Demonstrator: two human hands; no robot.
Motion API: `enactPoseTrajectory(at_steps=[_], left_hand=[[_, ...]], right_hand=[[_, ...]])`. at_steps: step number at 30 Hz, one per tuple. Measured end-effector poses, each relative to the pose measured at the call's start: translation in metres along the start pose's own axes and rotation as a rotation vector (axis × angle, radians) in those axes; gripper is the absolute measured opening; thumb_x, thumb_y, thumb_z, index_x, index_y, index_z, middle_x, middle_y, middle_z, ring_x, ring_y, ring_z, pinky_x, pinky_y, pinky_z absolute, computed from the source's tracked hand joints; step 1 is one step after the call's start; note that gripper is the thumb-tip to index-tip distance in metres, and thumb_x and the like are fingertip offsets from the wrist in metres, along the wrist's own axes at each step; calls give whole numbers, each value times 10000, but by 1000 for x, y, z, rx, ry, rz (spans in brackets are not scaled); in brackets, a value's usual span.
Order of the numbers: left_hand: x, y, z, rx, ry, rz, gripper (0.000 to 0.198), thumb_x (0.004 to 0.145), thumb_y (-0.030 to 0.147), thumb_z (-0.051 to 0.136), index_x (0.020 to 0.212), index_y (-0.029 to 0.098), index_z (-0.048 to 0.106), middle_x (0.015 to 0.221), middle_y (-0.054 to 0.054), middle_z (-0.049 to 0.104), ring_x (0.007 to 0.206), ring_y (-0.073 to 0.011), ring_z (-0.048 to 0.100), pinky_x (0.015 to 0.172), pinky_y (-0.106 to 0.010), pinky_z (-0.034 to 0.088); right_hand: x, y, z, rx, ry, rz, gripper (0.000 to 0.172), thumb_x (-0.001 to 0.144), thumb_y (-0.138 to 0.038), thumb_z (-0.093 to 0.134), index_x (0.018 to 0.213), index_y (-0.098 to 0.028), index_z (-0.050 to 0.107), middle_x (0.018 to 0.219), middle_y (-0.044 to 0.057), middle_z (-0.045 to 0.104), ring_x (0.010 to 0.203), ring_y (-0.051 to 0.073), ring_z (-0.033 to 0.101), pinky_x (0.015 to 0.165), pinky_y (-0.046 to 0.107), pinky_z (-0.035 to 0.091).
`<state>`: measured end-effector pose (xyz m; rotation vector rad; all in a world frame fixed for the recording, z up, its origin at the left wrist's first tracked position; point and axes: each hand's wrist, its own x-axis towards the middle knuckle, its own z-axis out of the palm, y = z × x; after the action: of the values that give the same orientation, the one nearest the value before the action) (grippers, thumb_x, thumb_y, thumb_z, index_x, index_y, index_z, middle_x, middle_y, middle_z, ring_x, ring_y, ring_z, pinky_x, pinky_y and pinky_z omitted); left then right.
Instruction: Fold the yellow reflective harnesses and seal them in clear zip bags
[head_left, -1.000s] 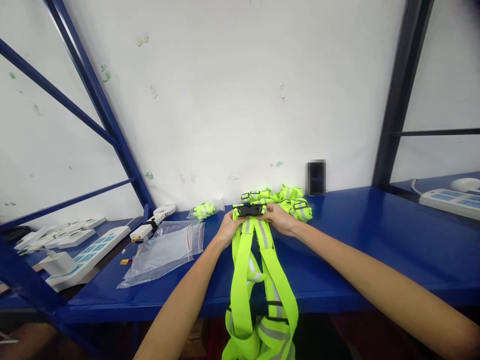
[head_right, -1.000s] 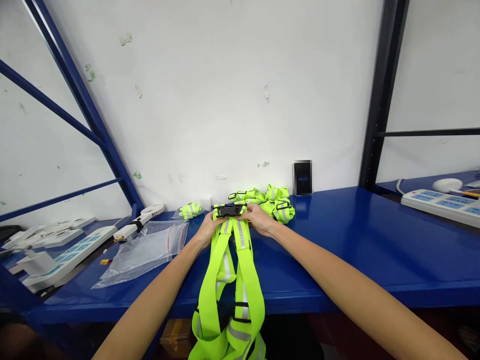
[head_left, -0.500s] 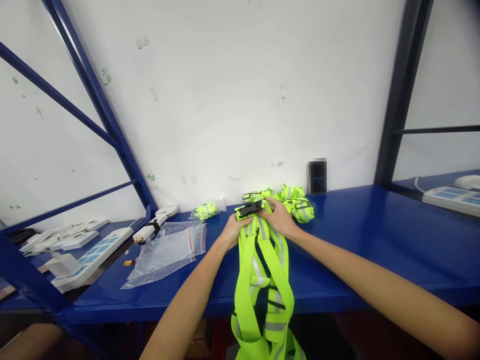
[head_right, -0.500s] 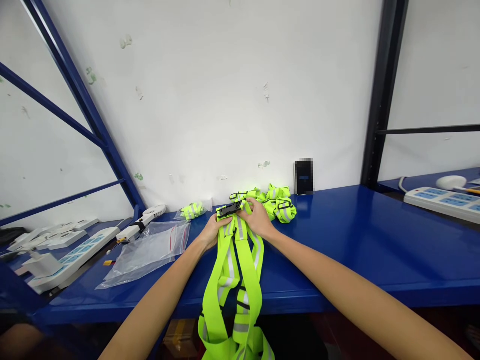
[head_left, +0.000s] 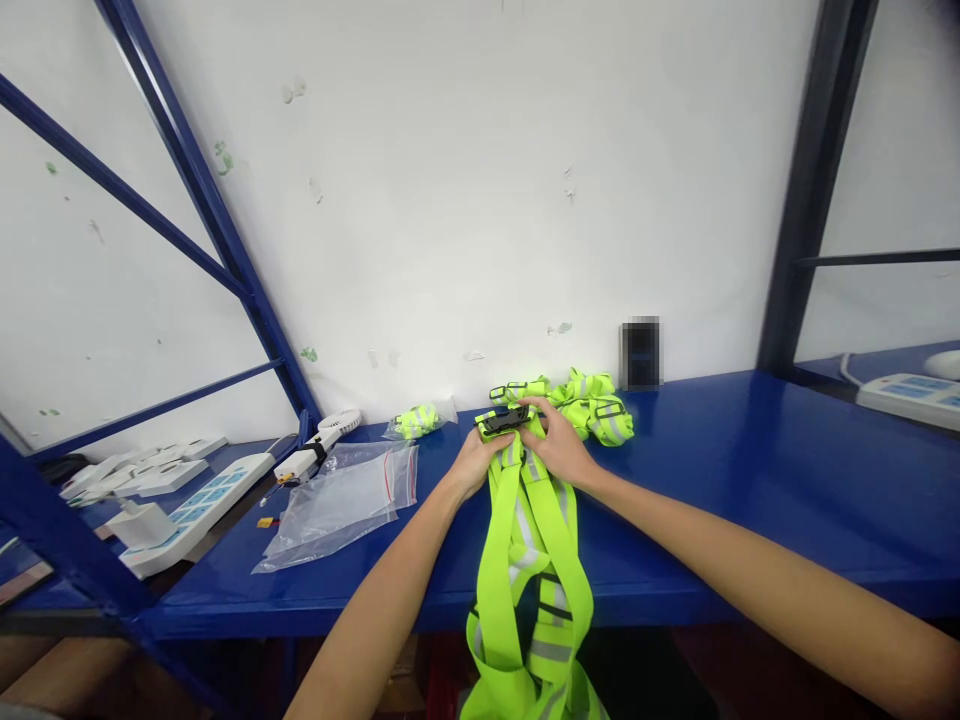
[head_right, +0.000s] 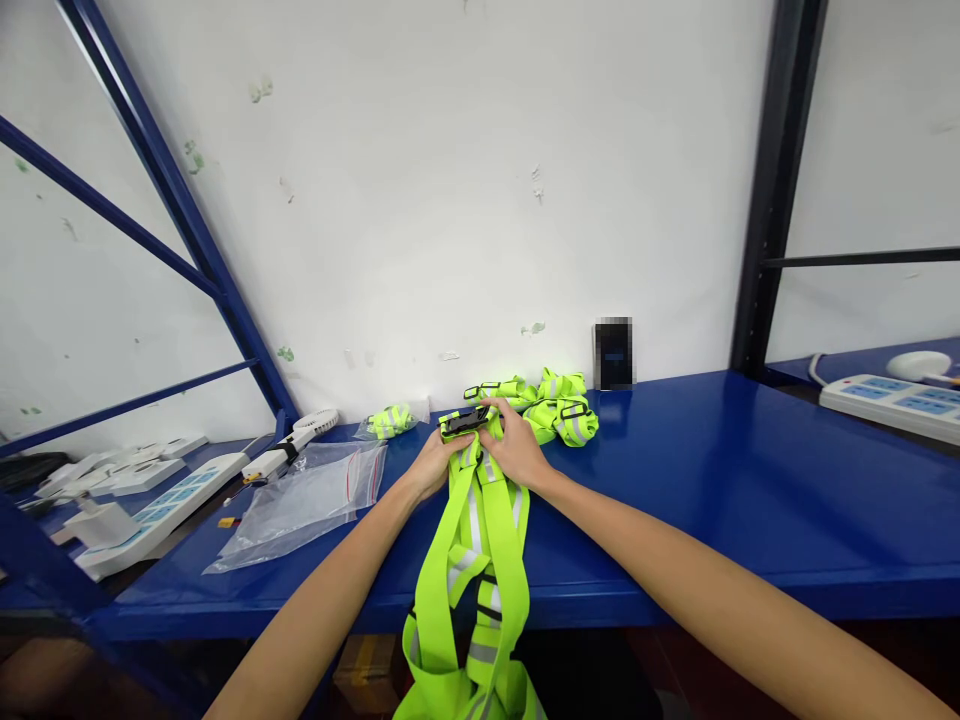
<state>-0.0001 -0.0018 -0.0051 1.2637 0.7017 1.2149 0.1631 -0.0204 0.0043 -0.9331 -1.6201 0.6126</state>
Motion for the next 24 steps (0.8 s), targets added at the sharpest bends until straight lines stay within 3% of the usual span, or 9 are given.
enactPoseTrajectory(at_steps=[7,12,15,19,22,24], left_hand=[[9,-10,-9,123,159,128,474,629,257,815,1054,129,649,1026,-93,716,916,-217,665,887,-357,483],[8,-10,-12,290,274,254,400,680,296,781,1029,157,643,1022,-82,701,918,-208,645,876,-329,466],[7,-8,-8,360,303,333,372,696,263,754,1035,173,631,1040,-74,682,971,-209,618,898,-313,444],[5,-7,-5,219,195,248,441,674,203,707,1096,195,577,1048,-42,668,964,-201,616,871,-296,454],[3,-8,-4,55,88,106,485,653,193,630,1129,208,541,1015,-13,671,916,-196,629,833,-298,474],[1,-8,-4,-9,62,83,537,631,183,602,1160,213,519,1004,0,675,902,-193,633,823,-299,481]], right_hand=[[-6,-9,-2,12,-67,21,515,826,-324,550,1331,-238,499,629,-44,529,495,137,375,551,277,338],[-5,-10,1,100,-114,118,514,870,-432,518,1349,-247,495,632,-38,507,605,179,498,663,309,416],[-2,-8,4,220,-106,223,490,856,-404,534,1318,-246,497,664,-28,547,593,180,522,637,314,445],[2,-7,5,475,-84,374,658,785,-247,603,1404,-264,378,722,-18,622,664,201,612,681,329,504],[5,-8,4,640,-29,494,740,745,-176,632,1425,-240,349,914,34,695,816,224,664,787,346,528],[6,-7,4,677,-32,536,748,729,-151,647,1417,-201,358,1006,70,704,890,235,670,838,355,528]])
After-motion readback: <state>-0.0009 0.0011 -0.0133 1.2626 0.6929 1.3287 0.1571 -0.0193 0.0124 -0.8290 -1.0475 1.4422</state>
